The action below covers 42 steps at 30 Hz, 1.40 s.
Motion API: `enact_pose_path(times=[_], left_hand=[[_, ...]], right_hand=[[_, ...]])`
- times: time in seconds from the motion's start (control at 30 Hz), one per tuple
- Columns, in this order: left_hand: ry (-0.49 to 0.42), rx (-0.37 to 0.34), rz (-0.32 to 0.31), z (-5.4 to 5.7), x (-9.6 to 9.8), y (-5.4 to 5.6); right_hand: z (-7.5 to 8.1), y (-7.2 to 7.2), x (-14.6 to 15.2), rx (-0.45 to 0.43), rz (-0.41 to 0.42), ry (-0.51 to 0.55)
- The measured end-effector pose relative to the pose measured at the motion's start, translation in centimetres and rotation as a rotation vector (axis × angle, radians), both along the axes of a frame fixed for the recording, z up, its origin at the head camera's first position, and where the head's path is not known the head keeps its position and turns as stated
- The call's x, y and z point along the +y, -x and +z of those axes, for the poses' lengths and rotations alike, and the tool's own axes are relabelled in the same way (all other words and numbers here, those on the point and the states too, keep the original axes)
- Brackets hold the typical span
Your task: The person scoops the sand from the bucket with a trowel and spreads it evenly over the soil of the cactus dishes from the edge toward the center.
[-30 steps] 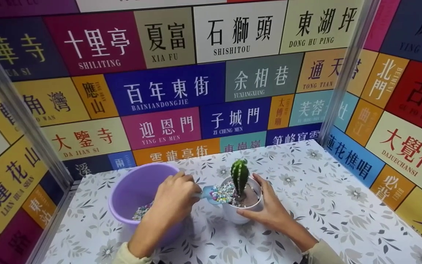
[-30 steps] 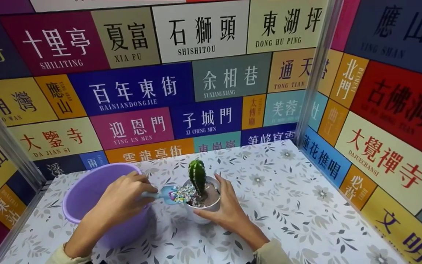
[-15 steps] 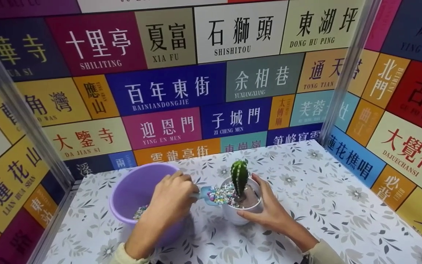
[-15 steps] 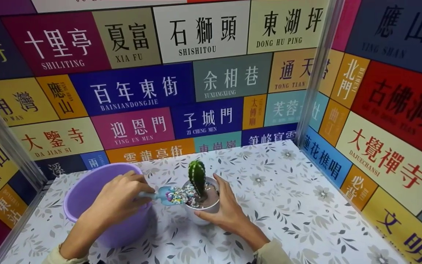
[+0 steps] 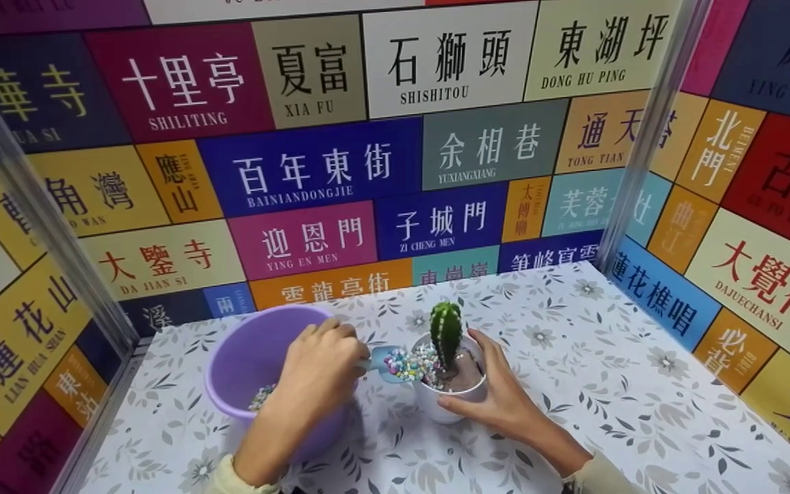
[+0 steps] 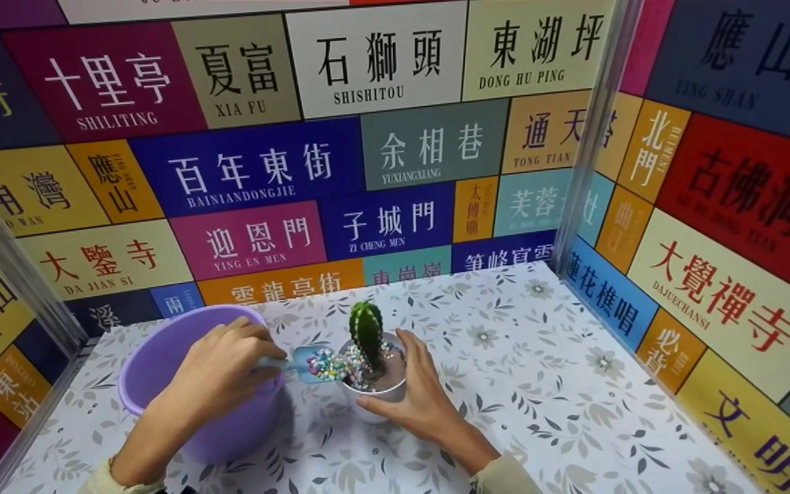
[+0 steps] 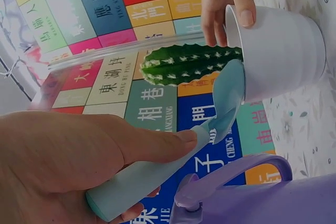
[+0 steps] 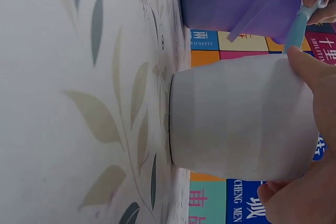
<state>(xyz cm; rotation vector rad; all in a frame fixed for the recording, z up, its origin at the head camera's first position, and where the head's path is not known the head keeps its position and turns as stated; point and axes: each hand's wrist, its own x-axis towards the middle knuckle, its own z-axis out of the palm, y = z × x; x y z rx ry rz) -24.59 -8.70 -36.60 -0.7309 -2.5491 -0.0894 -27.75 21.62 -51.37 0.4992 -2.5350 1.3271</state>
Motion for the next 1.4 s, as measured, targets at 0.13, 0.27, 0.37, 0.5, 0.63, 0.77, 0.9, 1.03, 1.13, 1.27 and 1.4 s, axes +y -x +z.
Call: enact_pose_path(times=[0.13,0.27,0.37,0.5,0.63,0.77,0.9,1.03,1.13,1.27,1.4], left_hand=[[0.007,-0.003,0.013,0.1,-0.1,-0.1],[0.016,-0.008,0.023,0.2,-0.2,-0.2],[0.016,-0.011,0.030,0.2,-0.2,-0.3],[0.008,0.000,0.023,0.1,-0.1,-0.4],[0.008,0.000,0.003,-0.1,0.0,-0.4],[0.010,-0.019,-0.017,-0.3,0.1,-0.5],[0.003,-0.018,-0.041,-0.3,0.2,-0.8],[-0.001,-0.009,-0.060,-0.2,0.3,-0.9],[-0.007,-0.023,-0.076,-0.2,0.4,-1.0],[-0.018,-0.063,-0.100,-0.2,0.5,-1.0],[-0.016,-0.108,-0.119,-0.2,0.4,-1.0]], right_hand=[[0.0,0.0,0.5,-0.022,0.097,0.015],[0.1,0.0,0.6,-0.027,0.116,0.038],[0.1,0.0,0.4,-0.014,0.082,0.041],[0.1,-0.2,0.0,0.001,0.034,0.017],[0.0,-0.1,-0.1,0.021,0.039,0.006],[-0.3,0.3,0.5,-0.002,0.131,0.053],[-0.2,0.4,0.7,-0.040,0.159,0.080],[-0.2,0.3,0.5,-0.048,0.131,0.069],[-0.1,0.2,0.4,-0.046,0.117,0.059],[-0.2,0.2,0.4,-0.036,0.113,0.056],[-0.2,0.2,0.4,-0.026,0.111,0.050]])
